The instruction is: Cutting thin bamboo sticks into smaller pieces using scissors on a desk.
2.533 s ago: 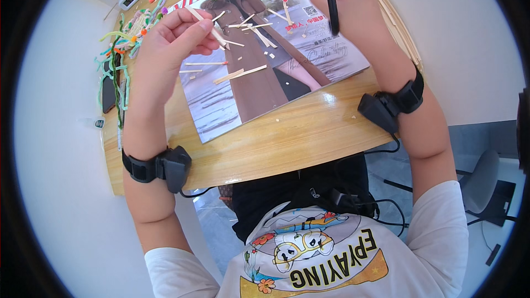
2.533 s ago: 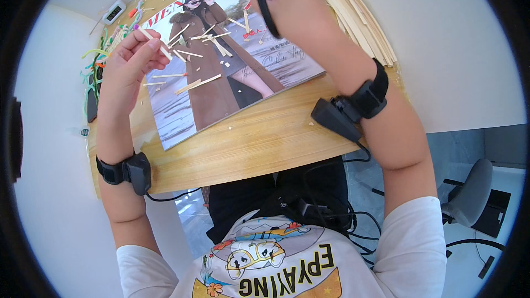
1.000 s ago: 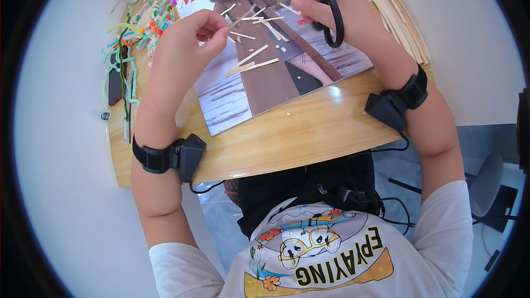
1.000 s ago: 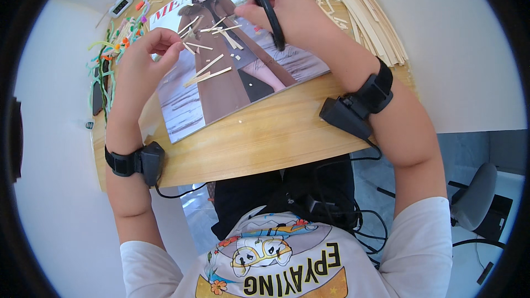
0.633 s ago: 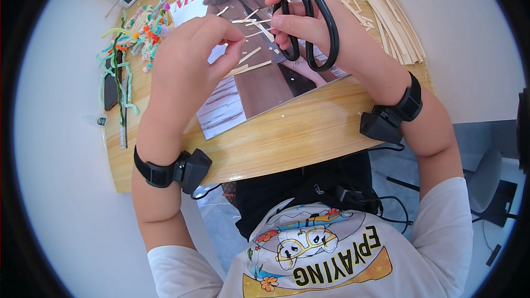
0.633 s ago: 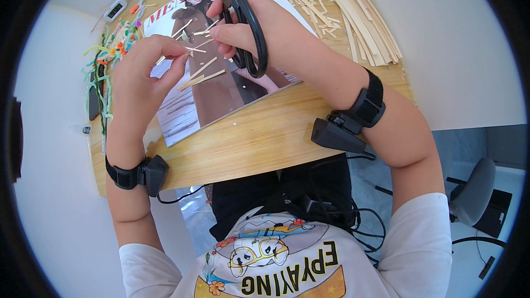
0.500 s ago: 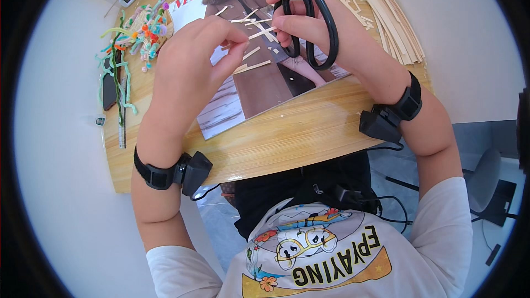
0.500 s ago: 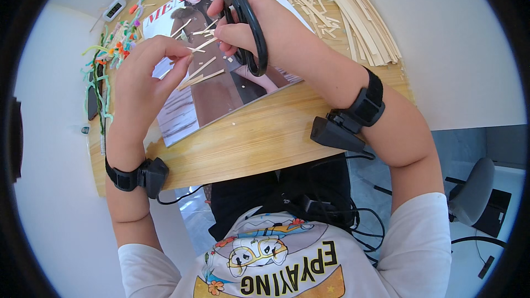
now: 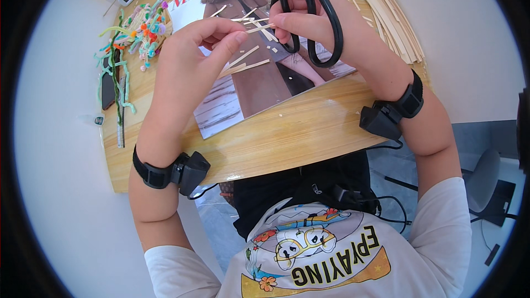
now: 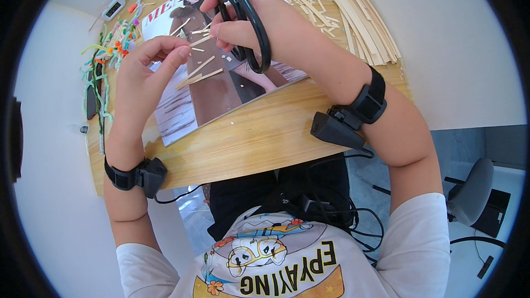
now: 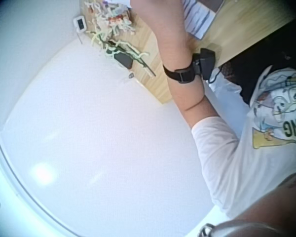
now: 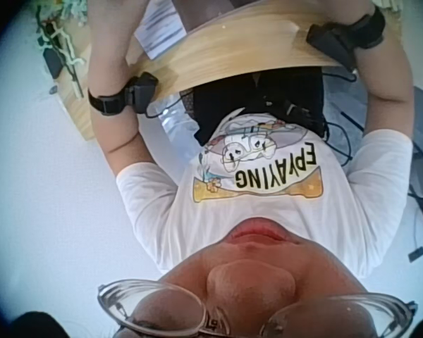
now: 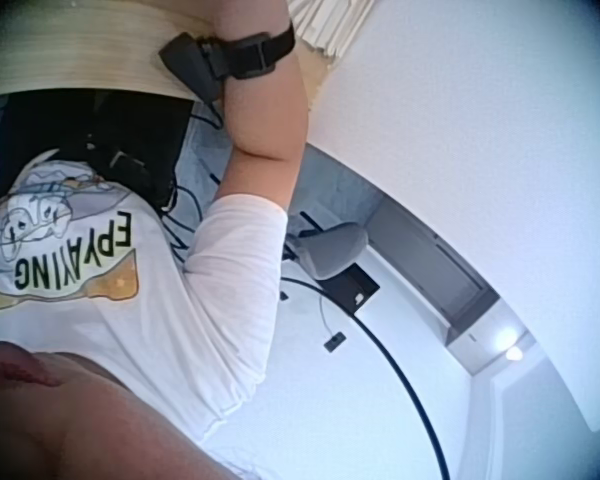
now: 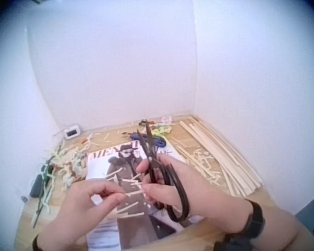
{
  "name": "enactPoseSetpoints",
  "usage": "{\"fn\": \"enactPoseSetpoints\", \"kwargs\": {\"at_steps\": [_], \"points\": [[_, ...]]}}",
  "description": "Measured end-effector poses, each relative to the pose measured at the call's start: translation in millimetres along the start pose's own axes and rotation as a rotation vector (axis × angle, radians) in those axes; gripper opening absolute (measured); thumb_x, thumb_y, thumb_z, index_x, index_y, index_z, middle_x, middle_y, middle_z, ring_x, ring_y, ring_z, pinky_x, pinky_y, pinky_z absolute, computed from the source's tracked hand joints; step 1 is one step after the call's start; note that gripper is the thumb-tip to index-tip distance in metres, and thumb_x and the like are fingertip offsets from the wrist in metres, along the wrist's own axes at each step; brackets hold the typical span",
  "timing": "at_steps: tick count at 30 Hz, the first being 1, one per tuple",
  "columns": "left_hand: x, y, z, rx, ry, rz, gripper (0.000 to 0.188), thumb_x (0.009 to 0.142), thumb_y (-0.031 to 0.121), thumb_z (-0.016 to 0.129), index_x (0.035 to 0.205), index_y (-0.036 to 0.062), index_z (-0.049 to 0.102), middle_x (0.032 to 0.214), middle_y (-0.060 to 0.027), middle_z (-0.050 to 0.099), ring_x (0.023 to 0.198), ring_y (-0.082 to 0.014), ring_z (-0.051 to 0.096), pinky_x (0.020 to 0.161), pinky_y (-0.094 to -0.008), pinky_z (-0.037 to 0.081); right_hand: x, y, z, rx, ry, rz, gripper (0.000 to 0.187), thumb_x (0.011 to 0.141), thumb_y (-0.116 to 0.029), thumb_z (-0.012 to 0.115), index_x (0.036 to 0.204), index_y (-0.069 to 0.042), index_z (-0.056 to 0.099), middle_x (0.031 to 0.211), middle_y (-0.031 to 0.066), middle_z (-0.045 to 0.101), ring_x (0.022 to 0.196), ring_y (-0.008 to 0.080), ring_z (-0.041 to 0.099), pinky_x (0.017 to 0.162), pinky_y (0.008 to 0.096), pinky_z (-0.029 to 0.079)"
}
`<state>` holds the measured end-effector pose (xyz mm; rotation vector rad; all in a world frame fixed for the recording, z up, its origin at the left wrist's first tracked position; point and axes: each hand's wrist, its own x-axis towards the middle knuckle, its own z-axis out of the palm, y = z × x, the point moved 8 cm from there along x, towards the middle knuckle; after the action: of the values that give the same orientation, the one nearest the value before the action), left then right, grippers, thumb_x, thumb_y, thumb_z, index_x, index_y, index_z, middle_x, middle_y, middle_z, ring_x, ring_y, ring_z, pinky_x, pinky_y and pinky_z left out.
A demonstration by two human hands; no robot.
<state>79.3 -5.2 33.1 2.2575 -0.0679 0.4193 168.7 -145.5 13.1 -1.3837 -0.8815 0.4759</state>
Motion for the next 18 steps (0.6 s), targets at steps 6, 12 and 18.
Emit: {"fn": "enactPoseSetpoints", "kwargs": {"at_steps": [6,12,18], "points": [[-0.3,-9.3,5.5,-0.062,-0.081,-0.091,0.017,0.091,0.017,0.069,0.097,0.0006,0.070,0.082,-0.0013,0.067,0.076,-0.0077,0.061,0.071,-0.0224,0.048,-5.5,-1.6,9.5,0.108,-0.039,0.101,0.032,0.090,-0.009,0.060,0.120,-0.002,0.052,0.085,0.0046,0.061,0.072,0.0113,0.059,0.068,0.0252,0.049],[-2.0,-11.8,17.4,-0.230,-0.176,-0.100,0.017,0.094,0.016,0.065,0.100,0.0002,0.067,0.084,-0.0034,0.069,0.081,-0.0076,0.064,0.075,-0.0220,0.050,-5.1,-3.8,12.3,0.265,-0.085,0.070,0.030,0.091,-0.012,0.063,0.117,-0.002,0.053,0.085,0.0047,0.059,0.072,0.0107,0.058,0.067,0.0250,0.049],[0.4,-16.1,13.5,-0.278,-0.140,-0.128,0.018,0.094,0.017,0.064,0.099,0.0003,0.066,0.081,-0.0033,0.071,0.077,-0.0051,0.061,0.072,-0.0213,0.047,0.2,-16.8,-13.2,0.020,0.080,0.107,0.031,0.088,-0.011,0.064,0.115,0.000,0.054,0.080,0.0034,0.062,0.069,0.0102,0.058,0.062,0.0237,0.047]]}}
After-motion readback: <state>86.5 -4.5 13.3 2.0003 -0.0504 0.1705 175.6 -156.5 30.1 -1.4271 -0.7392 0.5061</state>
